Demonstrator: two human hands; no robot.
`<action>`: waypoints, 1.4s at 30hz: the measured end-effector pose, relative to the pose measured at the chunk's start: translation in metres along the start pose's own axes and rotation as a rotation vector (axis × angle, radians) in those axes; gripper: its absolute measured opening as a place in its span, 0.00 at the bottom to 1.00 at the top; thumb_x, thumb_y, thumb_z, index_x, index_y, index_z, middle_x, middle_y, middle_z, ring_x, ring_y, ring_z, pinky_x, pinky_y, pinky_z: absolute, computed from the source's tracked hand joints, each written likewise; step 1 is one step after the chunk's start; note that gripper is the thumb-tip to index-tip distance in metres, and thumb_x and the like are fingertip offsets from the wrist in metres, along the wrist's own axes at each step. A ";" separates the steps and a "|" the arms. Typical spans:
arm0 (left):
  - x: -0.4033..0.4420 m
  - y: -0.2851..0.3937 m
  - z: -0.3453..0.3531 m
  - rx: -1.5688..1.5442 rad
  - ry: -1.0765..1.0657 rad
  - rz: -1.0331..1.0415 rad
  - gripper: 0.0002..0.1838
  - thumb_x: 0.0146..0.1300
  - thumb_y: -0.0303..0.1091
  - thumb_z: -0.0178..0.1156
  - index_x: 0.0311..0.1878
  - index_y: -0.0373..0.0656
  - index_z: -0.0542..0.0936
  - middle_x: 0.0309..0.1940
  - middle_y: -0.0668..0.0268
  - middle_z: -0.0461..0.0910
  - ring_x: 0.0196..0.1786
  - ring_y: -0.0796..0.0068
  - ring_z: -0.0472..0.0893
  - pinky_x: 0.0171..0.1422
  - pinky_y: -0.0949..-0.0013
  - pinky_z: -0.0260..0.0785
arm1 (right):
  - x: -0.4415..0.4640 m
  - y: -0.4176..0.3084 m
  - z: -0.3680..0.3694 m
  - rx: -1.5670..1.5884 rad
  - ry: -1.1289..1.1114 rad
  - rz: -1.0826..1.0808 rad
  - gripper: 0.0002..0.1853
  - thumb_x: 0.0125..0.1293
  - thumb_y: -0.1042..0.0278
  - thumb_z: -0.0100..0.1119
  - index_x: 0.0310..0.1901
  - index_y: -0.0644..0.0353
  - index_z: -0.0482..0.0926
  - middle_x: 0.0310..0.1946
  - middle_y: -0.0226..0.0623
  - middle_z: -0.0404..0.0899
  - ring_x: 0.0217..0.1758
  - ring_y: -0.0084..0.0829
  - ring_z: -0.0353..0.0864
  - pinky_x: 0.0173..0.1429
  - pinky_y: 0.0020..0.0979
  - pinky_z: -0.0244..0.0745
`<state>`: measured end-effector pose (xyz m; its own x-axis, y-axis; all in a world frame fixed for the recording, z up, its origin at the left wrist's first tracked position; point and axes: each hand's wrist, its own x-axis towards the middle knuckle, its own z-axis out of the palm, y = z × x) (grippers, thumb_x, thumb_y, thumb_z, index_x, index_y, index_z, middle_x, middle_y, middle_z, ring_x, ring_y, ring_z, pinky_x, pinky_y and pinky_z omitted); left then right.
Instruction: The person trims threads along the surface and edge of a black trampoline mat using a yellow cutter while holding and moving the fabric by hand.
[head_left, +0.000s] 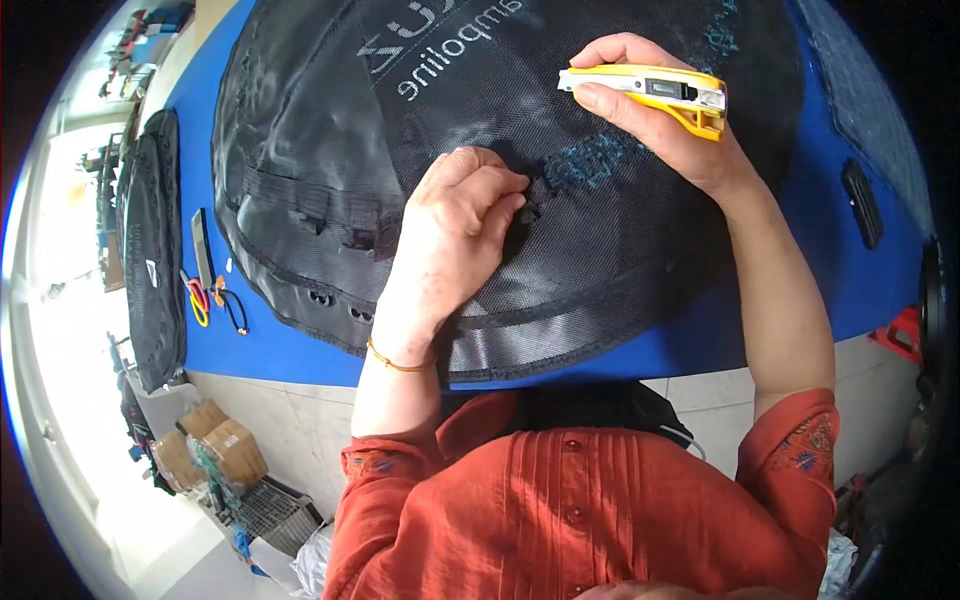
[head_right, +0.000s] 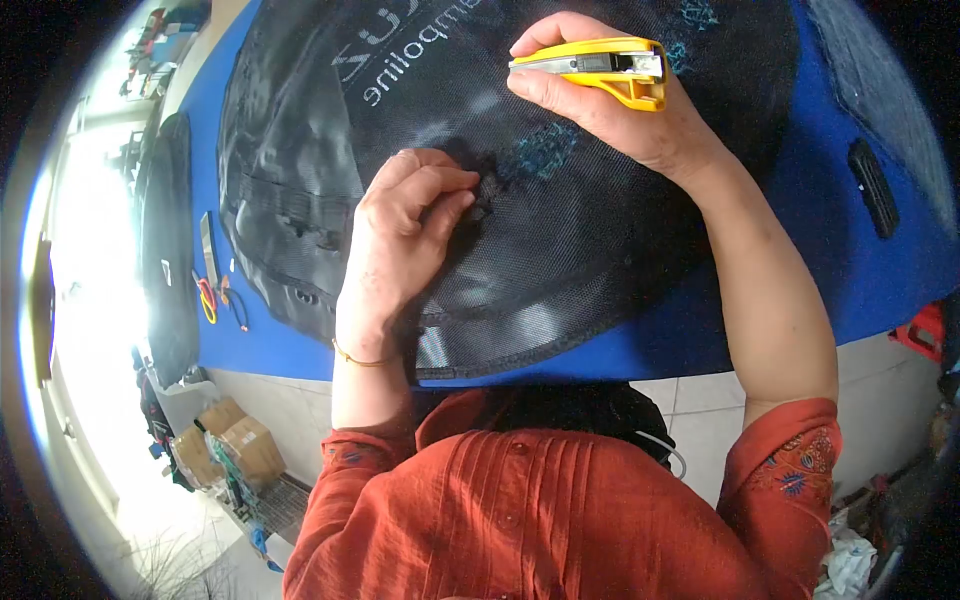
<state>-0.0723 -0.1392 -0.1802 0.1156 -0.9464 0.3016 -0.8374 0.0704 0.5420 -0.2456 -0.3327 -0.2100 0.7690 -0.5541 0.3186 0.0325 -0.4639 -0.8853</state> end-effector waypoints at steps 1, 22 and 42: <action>0.000 -0.002 0.000 -0.059 -0.004 -0.038 0.10 0.55 0.20 0.71 0.41 0.38 0.86 0.42 0.61 0.83 0.46 0.58 0.83 0.53 0.62 0.78 | -0.001 -0.003 -0.001 -0.018 -0.018 0.004 0.14 0.76 0.61 0.64 0.58 0.54 0.80 0.51 0.29 0.84 0.55 0.21 0.84 0.58 0.22 0.80; 0.002 -0.013 -0.003 -0.249 -0.042 -0.124 0.09 0.57 0.23 0.73 0.41 0.39 0.86 0.40 0.62 0.82 0.46 0.61 0.83 0.52 0.64 0.77 | -0.003 -0.035 -0.018 0.121 -0.374 -0.078 0.15 0.67 0.65 0.66 0.52 0.61 0.80 0.45 0.34 0.84 0.49 0.24 0.84 0.56 0.26 0.79; 0.002 -0.015 -0.003 -0.266 -0.045 -0.112 0.09 0.58 0.23 0.73 0.42 0.38 0.86 0.40 0.63 0.81 0.44 0.65 0.83 0.50 0.66 0.77 | -0.012 -0.040 0.001 0.086 -0.055 0.149 0.14 0.68 0.54 0.73 0.43 0.56 0.86 0.31 0.30 0.86 0.29 0.19 0.85 0.39 0.21 0.82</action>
<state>-0.0580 -0.1406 -0.1853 0.1708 -0.9656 0.1961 -0.6508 0.0389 0.7582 -0.2554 -0.3071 -0.1784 0.8033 -0.5724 0.1645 -0.0318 -0.3171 -0.9479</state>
